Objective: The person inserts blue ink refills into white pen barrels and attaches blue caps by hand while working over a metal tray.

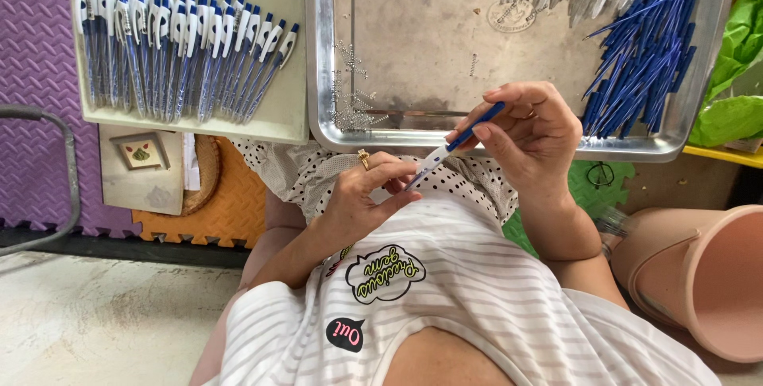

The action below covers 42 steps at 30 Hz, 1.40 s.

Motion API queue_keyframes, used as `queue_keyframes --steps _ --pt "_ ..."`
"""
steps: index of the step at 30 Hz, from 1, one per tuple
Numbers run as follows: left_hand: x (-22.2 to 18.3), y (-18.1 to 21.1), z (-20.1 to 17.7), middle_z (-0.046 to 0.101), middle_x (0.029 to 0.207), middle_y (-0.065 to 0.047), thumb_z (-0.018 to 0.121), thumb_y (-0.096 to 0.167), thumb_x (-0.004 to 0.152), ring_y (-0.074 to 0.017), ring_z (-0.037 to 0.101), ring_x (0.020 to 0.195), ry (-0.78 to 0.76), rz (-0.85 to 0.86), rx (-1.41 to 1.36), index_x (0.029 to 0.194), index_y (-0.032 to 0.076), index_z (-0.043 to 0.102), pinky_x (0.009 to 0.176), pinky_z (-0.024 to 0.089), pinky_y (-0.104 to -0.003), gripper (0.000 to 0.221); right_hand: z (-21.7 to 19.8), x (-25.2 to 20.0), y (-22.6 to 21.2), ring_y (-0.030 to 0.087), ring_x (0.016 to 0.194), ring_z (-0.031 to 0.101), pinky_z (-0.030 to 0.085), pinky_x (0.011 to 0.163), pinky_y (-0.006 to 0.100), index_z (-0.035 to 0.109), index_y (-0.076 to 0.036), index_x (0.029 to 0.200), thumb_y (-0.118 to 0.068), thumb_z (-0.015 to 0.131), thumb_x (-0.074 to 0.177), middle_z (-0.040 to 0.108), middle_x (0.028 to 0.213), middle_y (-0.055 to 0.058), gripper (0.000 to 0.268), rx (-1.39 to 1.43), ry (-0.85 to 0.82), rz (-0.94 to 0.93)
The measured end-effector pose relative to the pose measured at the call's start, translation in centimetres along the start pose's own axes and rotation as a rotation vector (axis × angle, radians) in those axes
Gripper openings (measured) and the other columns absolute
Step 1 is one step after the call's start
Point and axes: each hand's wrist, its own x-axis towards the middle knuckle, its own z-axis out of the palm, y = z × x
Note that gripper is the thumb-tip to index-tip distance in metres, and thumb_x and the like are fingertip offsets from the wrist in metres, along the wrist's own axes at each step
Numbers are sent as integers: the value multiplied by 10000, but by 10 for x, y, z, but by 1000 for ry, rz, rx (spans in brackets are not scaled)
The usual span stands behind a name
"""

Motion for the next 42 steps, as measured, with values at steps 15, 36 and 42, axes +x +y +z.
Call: queue_keyframes --steps 15,36,42 --pt "12 12 19 775 926 -65 905 52 835 -143 732 728 79 71 -98 1189 46 789 654 621 -259 372 3 12 -28 325 855 800 699 738 394 542 156 1164 3 760 918 708 932 302 362 -1 -39 22" --pt "57 33 17 769 1146 -23 810 111 1031 -187 762 991 103 419 228 1324 124 695 913 627 -318 315 20 38 -108 364 752 771 578 626 344 628 148 920 -53 600 977 728 856 288 210 -627 -141 -373" --pt "54 34 19 773 1097 -37 854 106 989 -203 781 984 88 372 106 1338 117 686 892 598 -315 388 24 50 -111 282 793 733 590 711 357 675 100 975 -48 591 1022 757 908 222 176 -584 -251 -305"
